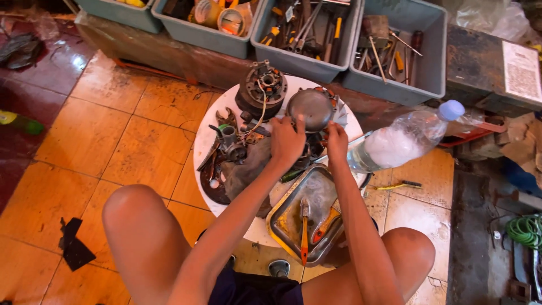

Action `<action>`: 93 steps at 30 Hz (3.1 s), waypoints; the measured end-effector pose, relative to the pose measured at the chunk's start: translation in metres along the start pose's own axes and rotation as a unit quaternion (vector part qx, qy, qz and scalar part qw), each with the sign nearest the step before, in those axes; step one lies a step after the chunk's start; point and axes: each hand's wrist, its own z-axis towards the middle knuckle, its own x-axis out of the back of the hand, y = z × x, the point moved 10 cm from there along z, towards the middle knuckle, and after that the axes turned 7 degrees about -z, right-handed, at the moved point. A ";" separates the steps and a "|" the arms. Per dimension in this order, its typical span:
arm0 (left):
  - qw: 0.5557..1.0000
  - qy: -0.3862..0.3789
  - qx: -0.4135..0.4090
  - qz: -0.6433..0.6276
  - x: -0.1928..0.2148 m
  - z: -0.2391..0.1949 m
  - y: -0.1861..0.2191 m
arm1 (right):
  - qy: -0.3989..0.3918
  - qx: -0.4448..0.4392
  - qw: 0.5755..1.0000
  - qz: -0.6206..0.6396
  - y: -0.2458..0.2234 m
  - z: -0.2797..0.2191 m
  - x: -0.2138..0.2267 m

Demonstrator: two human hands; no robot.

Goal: Cleaning a metal engine housing with a cloth and inspecting electrical stator components on a small work table.

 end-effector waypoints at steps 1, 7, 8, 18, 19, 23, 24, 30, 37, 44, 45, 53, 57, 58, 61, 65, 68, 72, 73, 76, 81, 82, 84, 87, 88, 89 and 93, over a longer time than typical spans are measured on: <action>0.999 -0.018 -0.048 -0.009 0.002 -0.006 0.011 | 0.037 0.028 0.999 -0.022 -0.002 0.002 0.009; 0.987 0.013 -0.158 0.006 0.073 -0.028 0.043 | 0.198 0.215 0.947 -0.136 -0.049 -0.033 0.036; 0.985 0.032 -0.169 0.032 0.087 -0.025 0.042 | 0.221 0.272 0.923 -0.160 -0.069 -0.050 0.036; 0.937 -0.197 -0.074 0.280 0.139 -0.017 0.039 | 0.001 0.375 0.906 -0.195 -0.145 -0.138 -0.027; 0.924 -0.229 -0.082 0.294 0.137 -0.023 0.047 | -0.033 0.370 0.908 -0.195 -0.156 -0.145 -0.030; 0.921 -0.258 -0.104 0.272 0.129 -0.027 0.050 | -0.060 0.350 0.909 -0.220 -0.173 -0.136 -0.018; 0.920 -0.259 -0.106 0.273 0.123 -0.018 0.038 | -0.058 0.350 0.909 -0.220 -0.177 -0.136 -0.020; 0.911 -0.254 -0.079 0.315 0.097 0.036 -0.008 | -0.098 0.378 0.863 -0.322 -0.173 -0.141 -0.054; 0.959 -0.167 -0.137 0.181 0.078 0.090 0.005 | -0.127 0.449 0.769 -0.437 -0.173 -0.123 -0.119; 0.985 -0.062 -0.138 0.085 0.077 0.116 -0.042 | -0.079 0.393 0.783 -0.475 -0.197 -0.109 -0.175; 0.985 -0.064 -0.138 0.086 0.073 0.120 -0.046 | -0.077 0.392 0.784 -0.475 -0.192 -0.100 -0.180; 0.991 -0.017 -0.127 0.038 0.058 0.145 -0.074 | 0.009 0.378 0.774 -0.508 -0.162 -0.057 -0.199; 0.995 -0.018 -0.094 0.016 0.060 0.141 -0.067 | 0.016 0.375 0.756 -0.537 -0.154 -0.052 -0.204; 0.996 -0.017 -0.078 0.031 0.064 0.137 -0.061 | 0.023 0.373 0.753 -0.541 -0.157 -0.061 -0.203; 0.997 -0.004 -0.059 0.045 0.067 0.135 -0.064 | 0.021 0.374 0.760 -0.531 -0.156 -0.074 -0.201; 0.995 0.012 -0.066 0.068 0.064 0.136 -0.064 | -0.032 0.387 0.789 -0.475 -0.166 -0.089 -0.192; 0.993 0.021 -0.051 0.106 0.064 0.128 -0.052 | -0.076 0.411 0.808 -0.416 -0.182 -0.105 -0.165; 0.981 0.075 -0.124 0.130 0.075 0.095 0.011 | 0.045 0.523 0.778 -0.344 -0.196 -0.105 -0.099; 0.971 0.061 -0.218 0.076 0.071 0.085 0.039 | 0.112 0.483 0.800 -0.337 -0.192 -0.097 -0.071; 0.940 -0.025 -0.340 0.021 0.033 0.065 0.061 | 0.152 0.238 0.904 -0.320 -0.098 -0.007 -0.007; 0.926 -0.205 -0.292 0.124 -0.050 0.044 0.030 | -0.035 -0.038 0.992 -0.113 -0.010 0.024 0.003; 0.922 -0.216 -0.269 0.176 -0.057 0.040 0.019 | -0.048 -0.045 0.996 -0.060 -0.014 0.018 0.001; 0.916 -0.225 -0.242 0.226 -0.063 0.035 0.008 | -0.064 -0.052 0.997 -0.009 -0.026 0.007 -0.005; 0.907 -0.197 -0.257 0.270 -0.065 0.031 0.003 | -0.037 -0.014 0.997 -0.063 -0.046 -0.008 -0.004; 0.907 -0.179 -0.259 0.280 -0.063 0.036 0.000 | -0.056 0.003 0.996 -0.072 -0.054 -0.010 -0.011; 0.907 -0.161 -0.261 0.289 -0.061 0.041 -0.003 | -0.075 0.021 0.994 -0.081 -0.062 -0.012 -0.018; 0.885 -0.099 -0.309 0.333 -0.060 0.049 -0.006 | -0.098 0.086 0.989 -0.074 -0.082 -0.027 -0.047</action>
